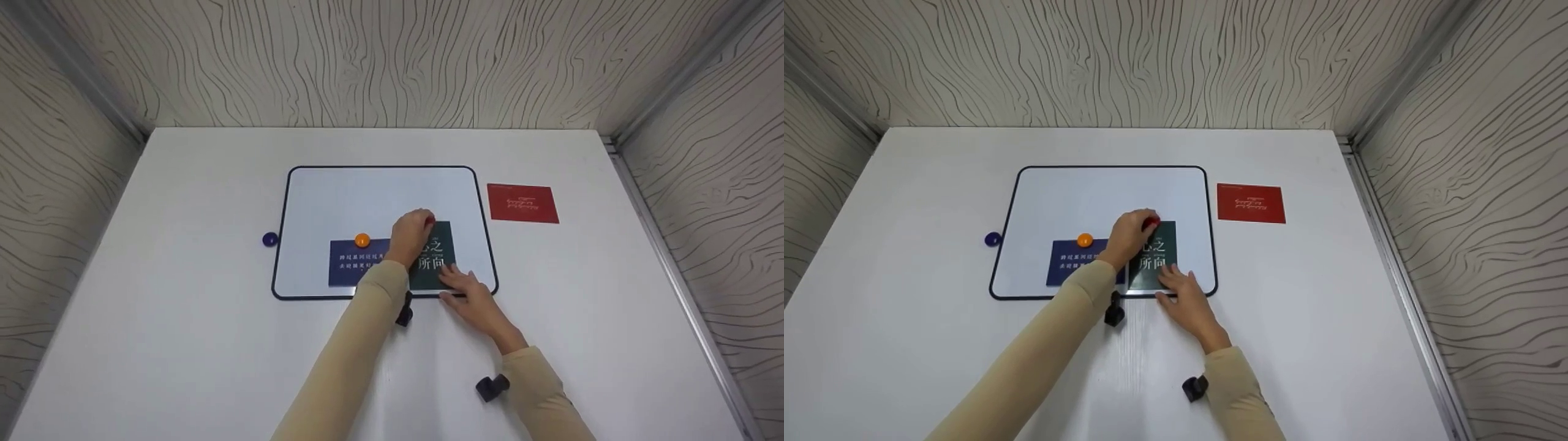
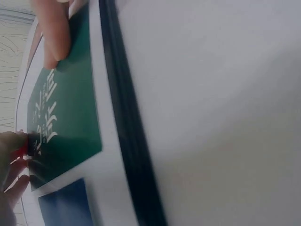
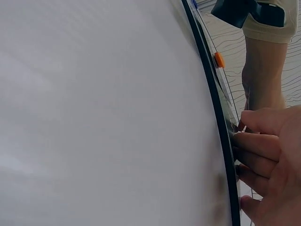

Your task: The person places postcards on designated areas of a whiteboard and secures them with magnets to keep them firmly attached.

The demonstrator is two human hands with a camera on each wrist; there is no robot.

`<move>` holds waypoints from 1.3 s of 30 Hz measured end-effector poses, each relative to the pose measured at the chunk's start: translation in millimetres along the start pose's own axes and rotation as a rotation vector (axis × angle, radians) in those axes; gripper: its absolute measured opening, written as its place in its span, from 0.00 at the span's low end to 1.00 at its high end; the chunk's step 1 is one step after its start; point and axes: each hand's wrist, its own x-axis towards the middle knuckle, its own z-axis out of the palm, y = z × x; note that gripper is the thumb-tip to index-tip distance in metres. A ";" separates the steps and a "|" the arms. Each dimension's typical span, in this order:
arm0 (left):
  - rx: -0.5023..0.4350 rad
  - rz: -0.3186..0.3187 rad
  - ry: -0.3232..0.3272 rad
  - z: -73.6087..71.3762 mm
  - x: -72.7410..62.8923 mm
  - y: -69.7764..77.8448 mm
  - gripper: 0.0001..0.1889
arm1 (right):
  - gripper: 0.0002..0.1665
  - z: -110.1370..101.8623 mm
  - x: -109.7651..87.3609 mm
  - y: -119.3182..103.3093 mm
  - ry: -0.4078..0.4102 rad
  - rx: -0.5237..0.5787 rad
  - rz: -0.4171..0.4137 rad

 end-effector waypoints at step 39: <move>-0.336 -0.048 0.044 -24.7 -70.5 -14.3 0.14 | 0.23 5.9 1.3 4.3 0.133 0.041 -0.026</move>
